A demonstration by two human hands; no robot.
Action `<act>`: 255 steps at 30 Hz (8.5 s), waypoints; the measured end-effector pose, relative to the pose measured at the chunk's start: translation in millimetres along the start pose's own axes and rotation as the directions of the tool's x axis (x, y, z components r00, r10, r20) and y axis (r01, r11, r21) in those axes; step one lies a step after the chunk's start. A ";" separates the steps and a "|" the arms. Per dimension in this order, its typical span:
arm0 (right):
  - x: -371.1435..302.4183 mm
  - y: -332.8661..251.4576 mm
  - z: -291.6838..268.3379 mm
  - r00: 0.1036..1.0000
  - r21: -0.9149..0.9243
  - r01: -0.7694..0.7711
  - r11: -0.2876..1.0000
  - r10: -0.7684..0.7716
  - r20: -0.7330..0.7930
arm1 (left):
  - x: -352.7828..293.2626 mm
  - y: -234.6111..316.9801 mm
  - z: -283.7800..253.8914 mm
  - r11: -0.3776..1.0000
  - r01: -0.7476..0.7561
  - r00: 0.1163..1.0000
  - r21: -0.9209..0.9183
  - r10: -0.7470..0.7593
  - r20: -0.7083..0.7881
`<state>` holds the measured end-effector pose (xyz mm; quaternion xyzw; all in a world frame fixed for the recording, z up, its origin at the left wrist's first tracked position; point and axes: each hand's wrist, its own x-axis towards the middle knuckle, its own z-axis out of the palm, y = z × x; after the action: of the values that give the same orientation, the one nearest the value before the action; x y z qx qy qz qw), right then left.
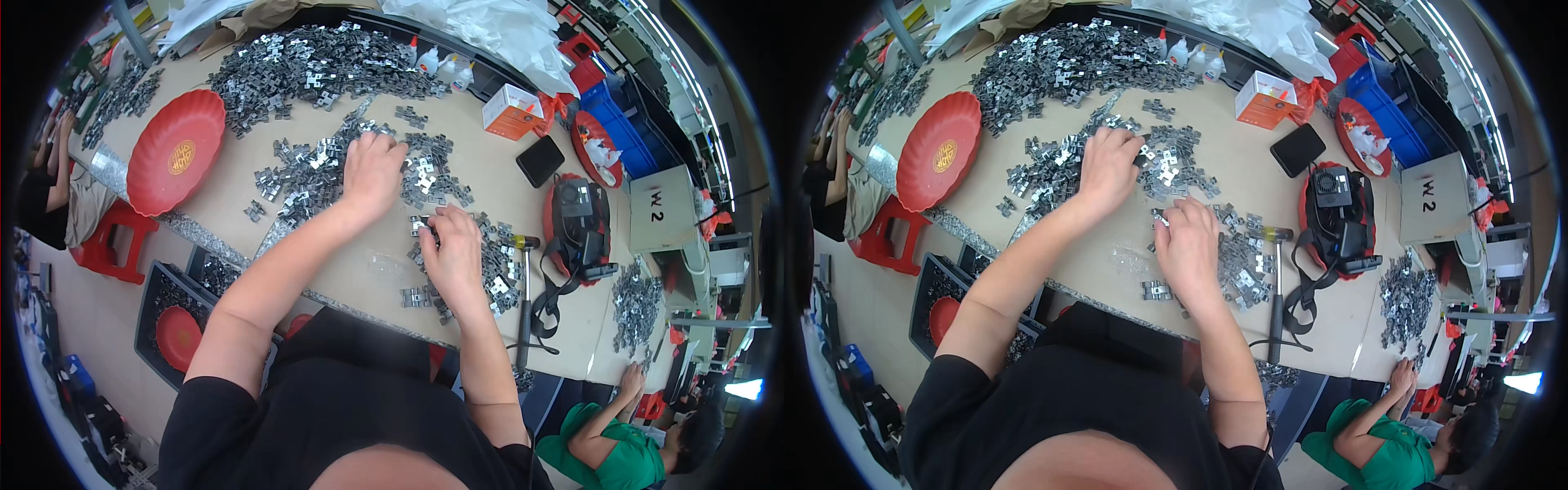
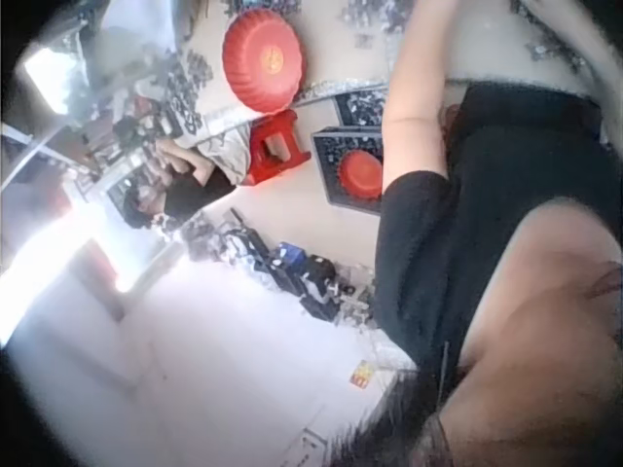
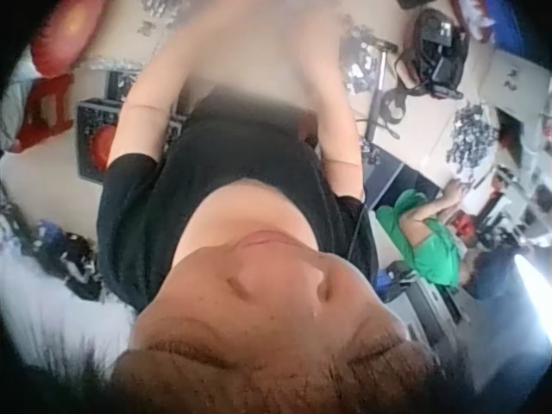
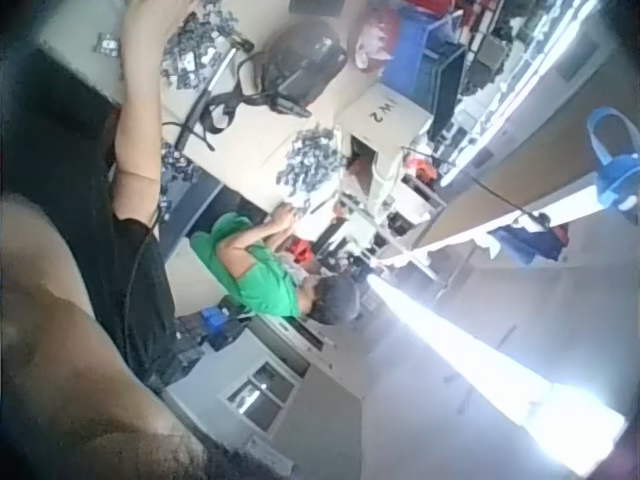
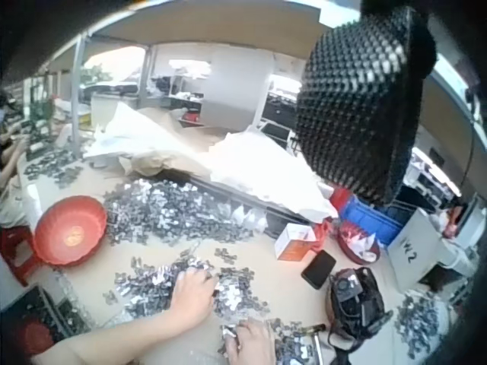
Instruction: The person sorts small plastic or metal components by hand, moving them from a tray into bins.
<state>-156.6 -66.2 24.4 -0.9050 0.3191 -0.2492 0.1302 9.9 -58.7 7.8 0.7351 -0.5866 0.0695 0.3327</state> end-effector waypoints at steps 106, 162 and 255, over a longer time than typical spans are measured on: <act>-11.6 0.9 13.9 0.849 0.901 -0.420 0.111 0.397 0.347 | -73.3 23.4 -19.0 -0.463 0.548 0.624 -0.697 -0.329 0.709; -1.0 3.3 -13.0 0.941 -0.024 -0.213 0.977 0.211 0.265 | -66.6 0.3 -22.0 0.985 -0.055 0.942 -0.163 0.105 0.319; -12.9 2.9 23.2 0.852 0.688 -0.518 0.508 0.380 0.361 | -93.2 23.7 -6.2 0.535 0.494 0.869 -0.685 -0.286 0.403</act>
<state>-154.4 -58.3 -1.0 -0.6651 0.3950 -0.2423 0.5856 -38.0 18.8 -23.7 0.6362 -0.4139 -0.3542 0.5463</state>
